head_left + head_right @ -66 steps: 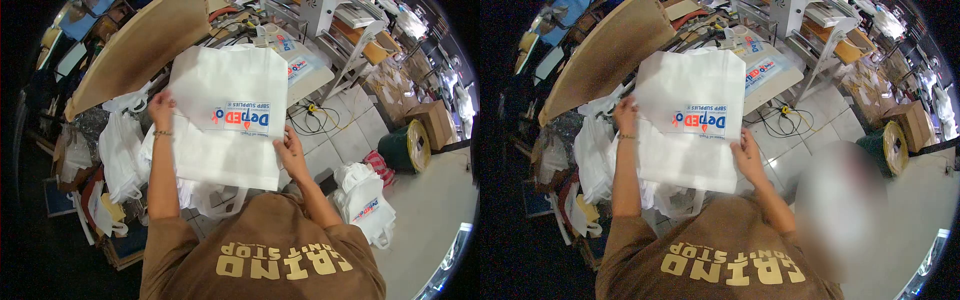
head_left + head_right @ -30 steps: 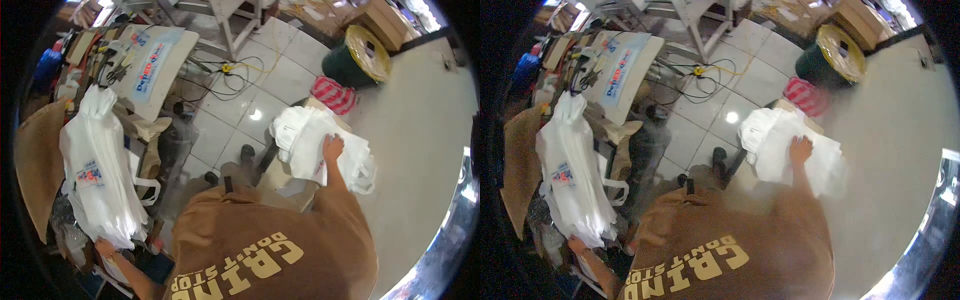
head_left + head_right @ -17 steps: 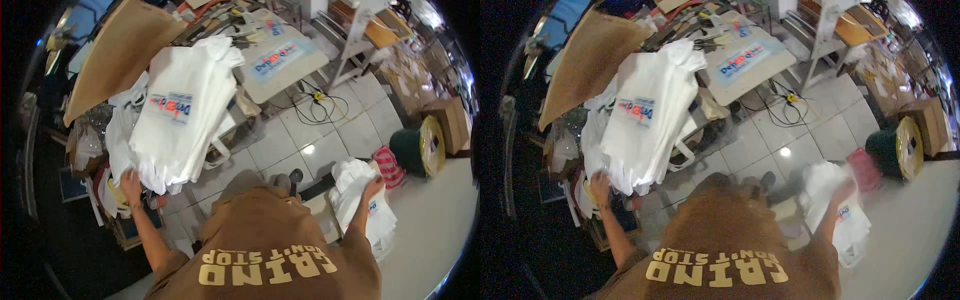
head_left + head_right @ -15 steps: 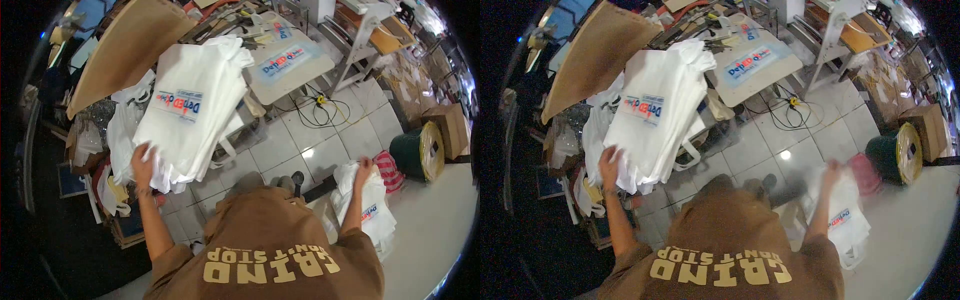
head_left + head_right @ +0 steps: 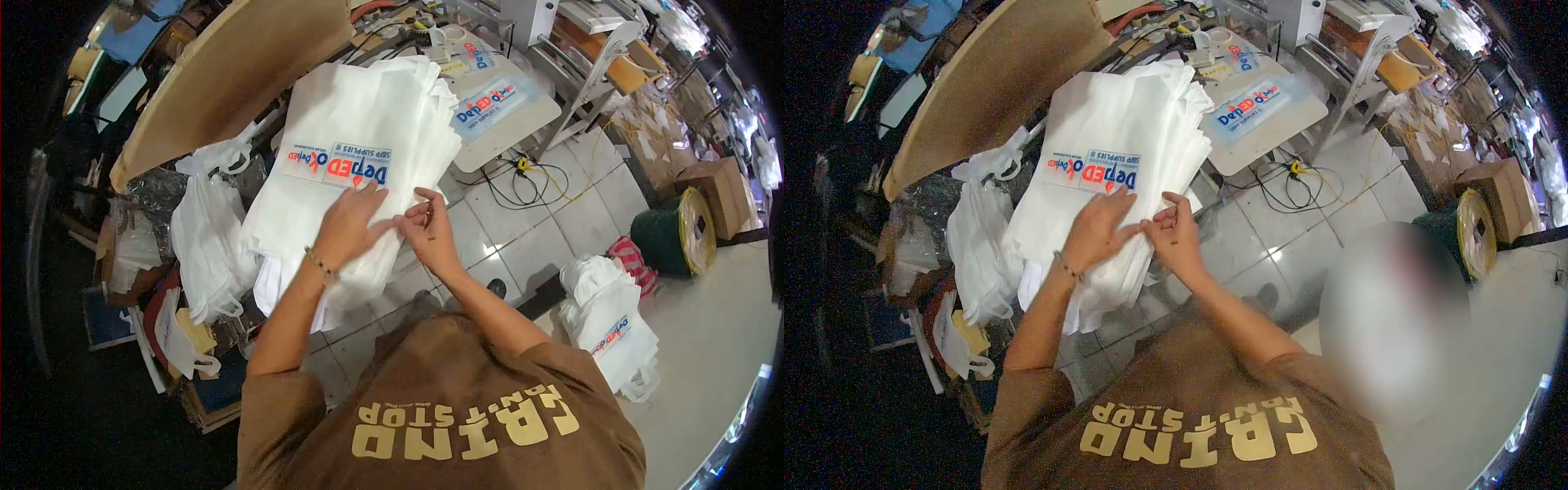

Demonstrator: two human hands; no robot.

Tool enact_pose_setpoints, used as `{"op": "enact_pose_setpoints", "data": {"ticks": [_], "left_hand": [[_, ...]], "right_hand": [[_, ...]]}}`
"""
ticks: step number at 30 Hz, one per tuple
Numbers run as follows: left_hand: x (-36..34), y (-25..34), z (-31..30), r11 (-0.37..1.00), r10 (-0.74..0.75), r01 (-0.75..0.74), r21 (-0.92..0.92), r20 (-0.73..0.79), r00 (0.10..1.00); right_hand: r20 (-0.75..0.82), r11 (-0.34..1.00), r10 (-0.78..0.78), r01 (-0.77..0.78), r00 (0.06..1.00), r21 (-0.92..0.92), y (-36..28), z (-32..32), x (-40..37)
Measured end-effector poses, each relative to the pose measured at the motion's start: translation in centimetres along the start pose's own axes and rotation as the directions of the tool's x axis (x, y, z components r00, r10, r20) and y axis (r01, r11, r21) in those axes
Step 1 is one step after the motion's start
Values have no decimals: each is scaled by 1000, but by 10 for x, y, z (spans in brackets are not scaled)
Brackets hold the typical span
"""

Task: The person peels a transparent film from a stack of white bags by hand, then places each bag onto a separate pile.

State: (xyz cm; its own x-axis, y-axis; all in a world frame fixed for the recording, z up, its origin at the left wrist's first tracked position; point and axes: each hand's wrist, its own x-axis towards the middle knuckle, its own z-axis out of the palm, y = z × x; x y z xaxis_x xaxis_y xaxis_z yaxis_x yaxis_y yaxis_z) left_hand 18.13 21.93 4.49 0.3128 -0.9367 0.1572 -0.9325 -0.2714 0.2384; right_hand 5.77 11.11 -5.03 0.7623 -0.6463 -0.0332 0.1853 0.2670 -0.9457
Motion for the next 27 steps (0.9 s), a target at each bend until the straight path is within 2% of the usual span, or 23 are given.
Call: {"op": "enact_pose_setpoints", "data": {"ticks": [1, 3, 4, 7, 12, 14, 17, 18, 19, 20, 22, 23, 25, 27], "left_hand": [[3, -15, -5, 1000, 4, -4, -5, 4, 1000], [10, -42, -14, 975, 131, -124, -186, 26, 991], [13, -47, -12, 973, 137, -130, -190, 27, 990], [19, -57, -3, 934, 292, -316, -167, -151, 944], [22, -54, 2, 915, 372, -394, -90, -197, 907], [23, -54, 3, 908, 398, -417, -50, -213, 892], [25, -55, 5, 914, 373, -402, -49, -284, 883], [28, -55, 2, 953, 147, -199, -230, -224, 963], [31, -56, 1, 921, -77, 23, -389, -123, 989], [34, -62, 2, 921, -77, 23, -389, -123, 989], [42, -86, 3, 845, -327, 219, -488, -146, 934], [45, -97, 2, 845, -328, 220, -487, -148, 933], [49, -123, -4, 765, -501, 310, -564, -220, 837], [49, -182, 6, 684, -590, 307, -662, -253, 767]], "right_hand": [[-30, 994, -50, 47, 998, -100, 4, 3, 1], [-75, 995, -62, 56, 995, -79, 2, 11, -1], [-76, 989, -83, 73, 994, -128, -2, 14, -3], [-76, 980, -117, 103, 990, -170, 5, 16, -4], [-92, 960, -218, 197, 972, -198, 3, 15, -10], [7, 836, -333, 299, 943, -461, 3, 13, -10], [-26, 838, -335, 285, 942, -466, -9, 20, -11], [-27, 838, -335, 285, 942, -466, -11, 21, -11], [-30, 833, -321, 267, 946, -485, -12, 22, -11], [-33, 827, -308, 250, 951, -504, -13, 22, -11], [-23, 809, -329, 270, 944, -522, -12, 22, -11], [-13, 793, -348, 287, 937, -538, -11, 22, -10], [-28, 825, -312, 256, 950, -503, -6, 20, -7], [-42, 855, -277, 226, 960, -467, -8, 19, -6]]}}
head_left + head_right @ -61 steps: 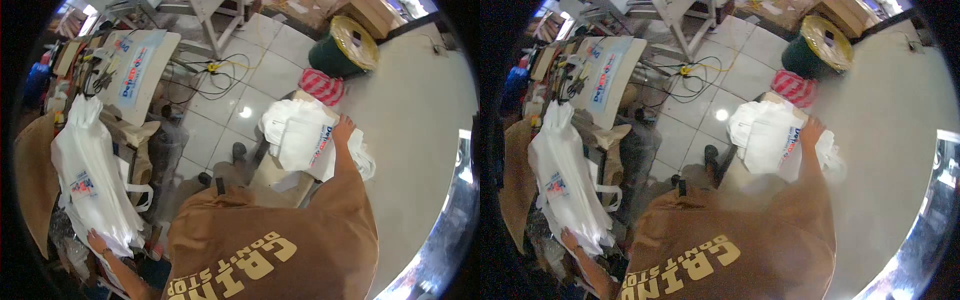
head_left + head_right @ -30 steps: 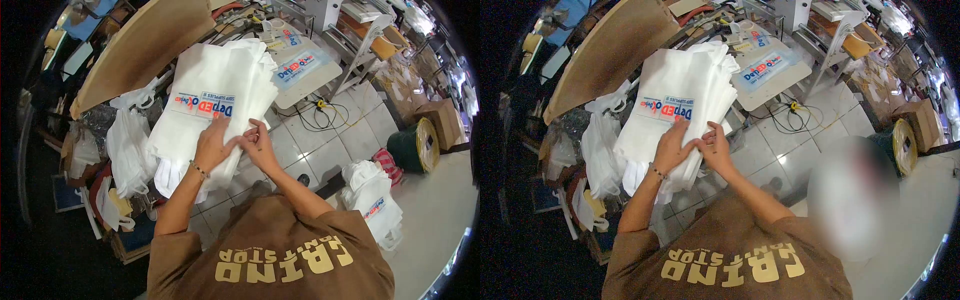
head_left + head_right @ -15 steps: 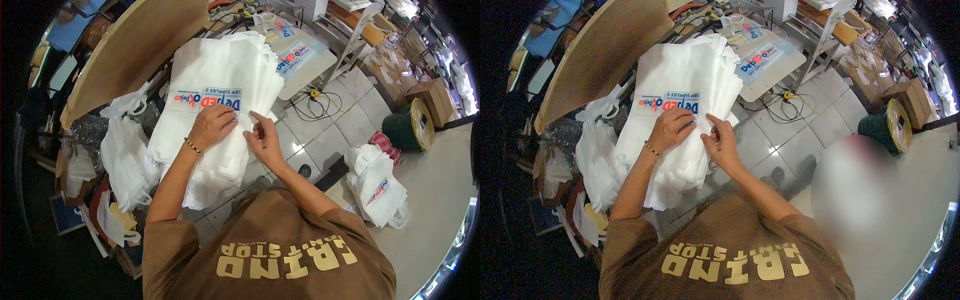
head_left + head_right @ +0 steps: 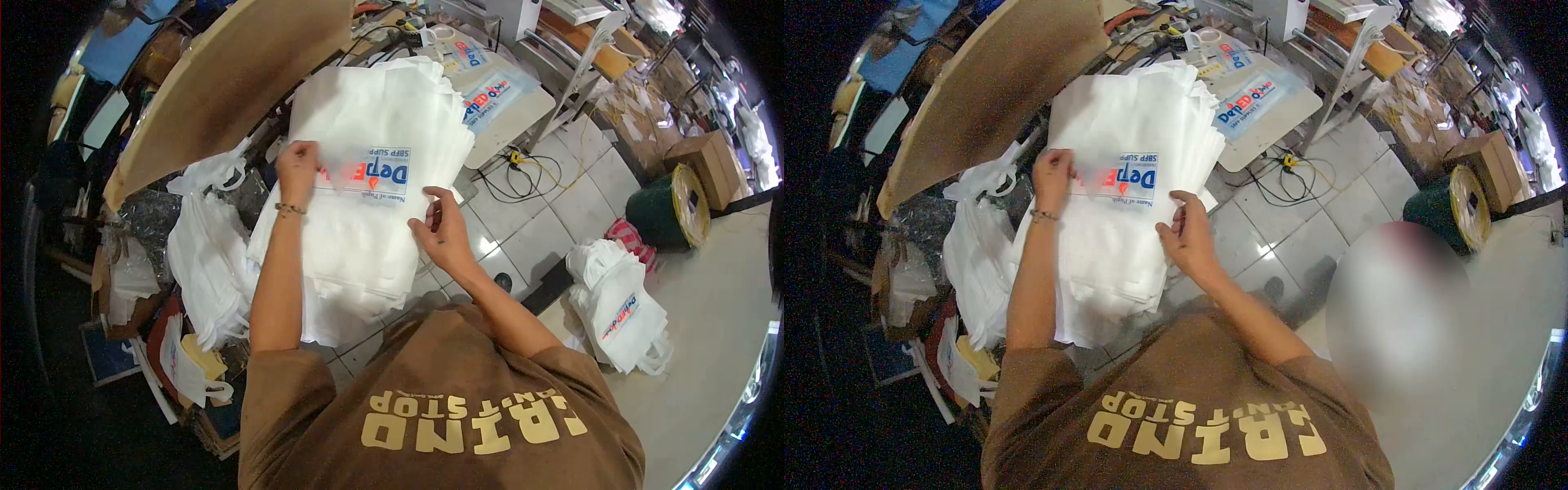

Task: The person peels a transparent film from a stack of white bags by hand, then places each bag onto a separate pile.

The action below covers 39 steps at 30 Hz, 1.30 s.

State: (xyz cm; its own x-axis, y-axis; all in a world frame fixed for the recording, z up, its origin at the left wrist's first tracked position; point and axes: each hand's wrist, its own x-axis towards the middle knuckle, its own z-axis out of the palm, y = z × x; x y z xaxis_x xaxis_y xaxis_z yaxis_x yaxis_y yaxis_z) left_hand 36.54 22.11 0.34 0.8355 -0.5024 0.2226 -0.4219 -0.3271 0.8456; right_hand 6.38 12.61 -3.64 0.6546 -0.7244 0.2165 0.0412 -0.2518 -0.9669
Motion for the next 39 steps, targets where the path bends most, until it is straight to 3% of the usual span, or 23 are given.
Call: {"op": "enact_pose_setpoints", "data": {"ticks": [3, 5, 7, 8, 10, 11, 13, 14, 15, 16, 17, 18, 19, 20, 22, 23, 25, 28, 32, 34, 36, 37, 39], "left_hand": [[15, -30, -49, 969, -202, 169, -182, -182, 962], [13, -53, -93, 959, -228, 170, -228, -256, 939], [-6, -64, -130, 920, -248, 61, -387, -457, 854], [-27, -47, -149, 896, -340, 111, -430, -503, 795], [-44, -116, -211, 974, -223, 134, -181, -705, 673], [-66, -120, -227, 979, -185, 57, -194, -745, 641], [-97, -137, -263, 955, -186, 296, 12, -752, 632], [-103, -179, -311, 796, -249, 513, 320, -599, 761], [-121, -153, -289, 625, -18, 543, 560, -686, 728], [-118, -130, -285, 601, 44, 537, 593, -694, 718], [-92, -127, -347, 552, 140, 536, 639, -705, 696], [-110, -143, -330, 502, 296, 287, 816, -474, 830], [-122, -59, -261, 705, 77, 316, 635, -512, 856], [-118, -54, -237, 755, 71, 256, 603, -463, 883], [-125, 7, -155, 832, 78, 92, 547, -280, 957], [-125, 20, -123, 837, 78, 75, 543, -253, 964], [-124, 40, -72, 753, 282, -265, 602, 69, 957], [-121, 35, -15, 849, 251, -282, 447, 129, 959], [-105, -13, -11, 572, 229, -353, 740, 269, 935], [-116, 15, 4, 629, 164, -336, 701, 303, 939], [-118, 18, 2, 726, 86, -206, 655, 212, 974], [-118, 21, -1, 755, 45, -191, 627, 241, 969], [-121, 27, 0, 733, 8, -153, 663, 216, 976]], "right_hand": [[28, 993, 104, -105, 994, 61, -9, -6, 1], [24, 994, 97, -98, 995, 47, -8, -13, 2], [-3, 993, 99, -98, 995, 65, -15, -21, 3], [-30, 991, 103, -100, 994, 84, -16, -26, 4], [-60, 996, 91, -90, 994, 12, -12, -47, 5], [-72, 994, 108, -106, 992, 30, -8, -61, 8], [-93, 984, 173, -168, 981, 54, 14, -106, 13], [-135, 983, 185, -183, 973, 28, 26, -136, 16], [-125, 978, 197, -204, 972, -49, 36, -173, 16], [-123, 963, 221, -236, 967, -128, 47, -215, 12], [-125, 952, 234, -254, 964, -174, 51, -185, 25], [-155, 921, 253, -287, 955, -264, 71, -263, 8], [-174, 881, 361, -397, 916, -258, 85, -312, -5], [-185, 838, 453, -488, 872, -244, 99, -356, -17], [-263, 783, 193, -310, 945, -539, 134, -439, -57], [-301, 679, 231, -375, 925, -631, 134, -470, -78], [-340, 569, 271, -435, 901, -698, 146, -522, -131], [-407, 251, 387, -519, 827, -817, 159, -577, -188], [-451, -9, 516, -522, 729, -853, 191, -630, -253], [-460, -117, 559, -484, 690, -868, 226, -647, -277], [-628, -291, 321, -557, 709, -778, 266, -654, -299], [-628, -286, 328, -559, 706, -778, 275, -646, -298], [-666, -311, 2, -633, 746, -709, 294, -601, -292]]}}
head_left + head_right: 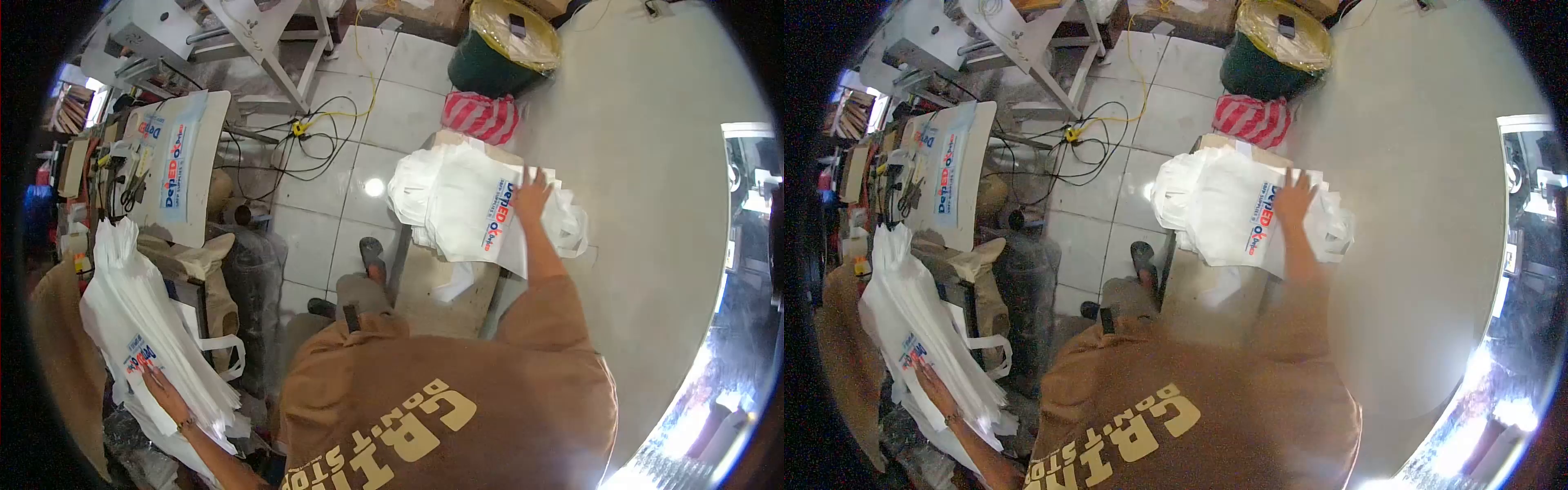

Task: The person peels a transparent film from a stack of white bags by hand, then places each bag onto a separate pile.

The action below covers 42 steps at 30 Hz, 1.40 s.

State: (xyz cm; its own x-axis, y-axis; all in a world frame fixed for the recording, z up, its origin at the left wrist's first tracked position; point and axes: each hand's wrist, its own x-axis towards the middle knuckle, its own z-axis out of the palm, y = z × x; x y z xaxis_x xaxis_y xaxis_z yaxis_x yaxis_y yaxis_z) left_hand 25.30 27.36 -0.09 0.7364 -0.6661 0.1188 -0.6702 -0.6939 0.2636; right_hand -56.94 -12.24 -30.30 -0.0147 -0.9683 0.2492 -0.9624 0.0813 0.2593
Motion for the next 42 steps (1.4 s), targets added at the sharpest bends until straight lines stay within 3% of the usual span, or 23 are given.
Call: {"op": "enact_pose_setpoints", "data": {"ticks": [2, 3, 4, 8, 10, 11, 12, 13, 14, 16, 17, 18, 19, 22, 23, 25, 26, 27, 29, 31, 33, 36, 42], "left_hand": [[0, 3, 3, 998, -50, 50, 27, 0, 999], [2, 0, 9, 991, -72, 72, -109, 6, 997], [-1, -3, 15, 965, -98, 98, -243, 10, 995], [3, 24, 18, 982, -32, 27, -186, -25, 999], [-8, 69, 2, 999, 6, -4, -32, 59, 998], [-7, 70, -11, 999, 0, -5, 52, 99, 995], [5, 14, 3, 930, 77, -106, 352, 95, 993], [7, 38, 1, 945, 48, -73, 319, 83, 995], [6, 44, 0, 949, -21, -12, 314, 101, 995], [1, 97, -14, 954, -91, 63, 292, 86, 992], [-2, 98, -11, 957, -71, 52, 287, 57, 996], [-7, 103, -9, 960, -54, 48, 277, 11, 999], [-9, 108, -6, 963, -31, 39, 266, -34, 999], [-8, 111, -36, 993, -13, 3, 115, 93, 996], [-6, 109, -48, 994, -12, 3, 108, 84, 996], [-4, 99, -66, 980, 197, -190, -60, 143, 970], [-2, 88, -65, 917, 388, -392, 78, 66, 919], [2, 77, -59, 918, 386, -389, 74, 52, 921], [7, 58, -45, 806, 548, -538, -248, -31, 836], [8, 54, -43, 811, 535, -516, -275, -9, 845], [14, 52, -41, 748, 631, -624, -225, -50, 774], [14, 62, -51, 718, 630, -631, -294, -111, 768], [24, 52, -37, 649, 671, -665, -370, -135, 729]], "right_hand": [[332, 899, 233, -333, 914, 285, -54, -2, -35], [499, 823, 267, -465, 824, 327, -83, -24, -45], [472, 824, 213, -417, 855, 383, -98, 12, -70], [412, 837, 55, -267, 910, 478, -108, 69, -102], [307, 864, 113, -246, 945, 440, -96, 83, -90], [158, 863, 232, -278, 960, 421, -107, 36, -66], [90, 758, 246, -250, 965, 602, -123, 8, -53], [36, 618, 277, -207, 960, 758, -147, -14, -40], [39, 581, 229, -169, 973, 796, -181, -51, -30], [310, 101, -137, -298, 941, 949, -248, -126, -30], [315, 38, -339, -322, 887, 946, -291, -125, -41], [325, 118, -464, -306, 824, 945, -317, -233, -41], [210, -131, -651, -381, 729, 915, -353, -270, -53], [-95, -289, -867, -338, 489, 896, -438, -421, -108], [-94, -310, -881, -417, 463, 854, -468, -441, -135], [-104, -331, -893, -482, 438, 811, -503, -470, -167], [-68, -333, -884, -520, 463, 787, -509, -485, -176], [-31, -337, -873, -555, 487, 760, -516, -495, -181], [-77, -401, -831, -498, 551, 769, -539, -483, -197], [-50, -450, -823, -596, 566, 665, -543, -484, -196], [-28, -426, -842, -632, 538, 648, -535, -486, -191], [25, -352, -903, -772, 429, 529, -528, -493, -184], [79, -350, -874, -734, 479, 582, -525, -493, -186]]}}
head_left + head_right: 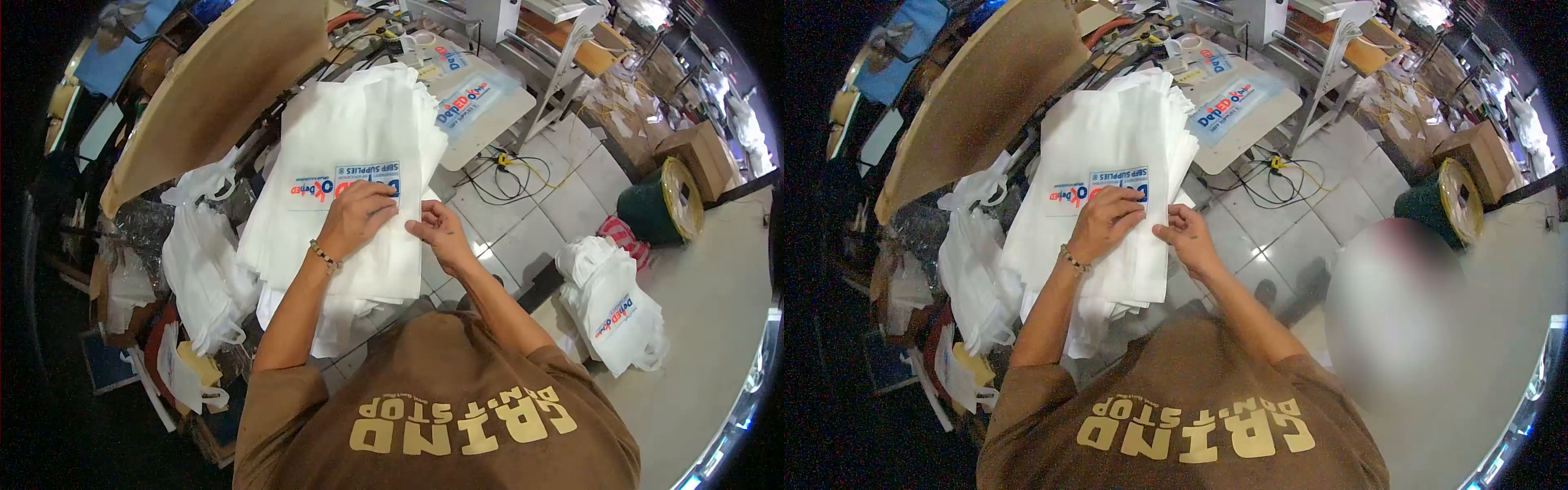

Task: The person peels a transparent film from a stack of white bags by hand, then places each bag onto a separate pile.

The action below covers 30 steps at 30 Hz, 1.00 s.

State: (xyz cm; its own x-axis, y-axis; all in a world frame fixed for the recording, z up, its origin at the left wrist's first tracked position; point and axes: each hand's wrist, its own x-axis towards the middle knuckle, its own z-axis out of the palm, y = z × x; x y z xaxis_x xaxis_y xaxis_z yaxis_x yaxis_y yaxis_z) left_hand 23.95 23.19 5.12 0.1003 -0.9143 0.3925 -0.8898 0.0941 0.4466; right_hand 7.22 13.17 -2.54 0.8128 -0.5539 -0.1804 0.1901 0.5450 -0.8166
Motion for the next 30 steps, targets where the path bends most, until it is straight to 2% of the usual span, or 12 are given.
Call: {"op": "enact_pose_setpoints", "data": {"ticks": [2, 4, 6, 7, 9, 11, 19, 21, 22, 24, 28, 30], "left_hand": [[2, -1, -1, 1000, 7, -7, -12, -9, 1000], [4, 1, -5, 951, -256, 255, -173, 21, 967], [6, -6, -10, 946, -260, 254, -202, -4, 965], [8, -7, -14, 939, -268, 254, -232, -30, 963], [7, -3, -19, 969, -203, 205, -135, 32, 979], [4, 9, -12, 1000, 25, -25, 15, -17, 1000], [3, 6, 7, 1000, 16, -16, -8, -82, 996], [9, 2, -1, 940, -299, 288, -184, -32, 954], [10, -7, -2, 939, -300, 289, -184, -31, 953], [11, -29, -4, 770, -582, 530, -355, -50, 812], [20, -55, -25, 700, -662, 597, -392, -42, 748], [21, -74, -35, 658, -719, 600, -454, -144, 680]], "right_hand": [[-33, 1000, -6, 6, 999, -21, 1, 0, -2], [-61, 999, -13, 10, 998, -40, 2, -1, -3], [-83, 960, -107, 82, 991, -268, 7, -3, -3], [-83, 960, -106, 81, 991, -270, 7, -2, -4], [-98, 958, -120, 89, 988, -274, 6, 0, -4], [-80, 972, -111, 91, 991, -218, 0, 3, -5], [-48, 992, -54, 48, 997, -114, -7, 1, -9], [-80, 958, -115, 90, 990, -271, -6, 1, -10], [-80, 959, -114, 89, 990, -271, -6, 2, -11], [-95, 910, -172, 122, 980, -395, -12, 4, -14], [-89, 884, -195, 135, 977, -447, -21, 8, -19], [-94, 921, -192, 146, 977, -360, -19, 4, -18]]}}
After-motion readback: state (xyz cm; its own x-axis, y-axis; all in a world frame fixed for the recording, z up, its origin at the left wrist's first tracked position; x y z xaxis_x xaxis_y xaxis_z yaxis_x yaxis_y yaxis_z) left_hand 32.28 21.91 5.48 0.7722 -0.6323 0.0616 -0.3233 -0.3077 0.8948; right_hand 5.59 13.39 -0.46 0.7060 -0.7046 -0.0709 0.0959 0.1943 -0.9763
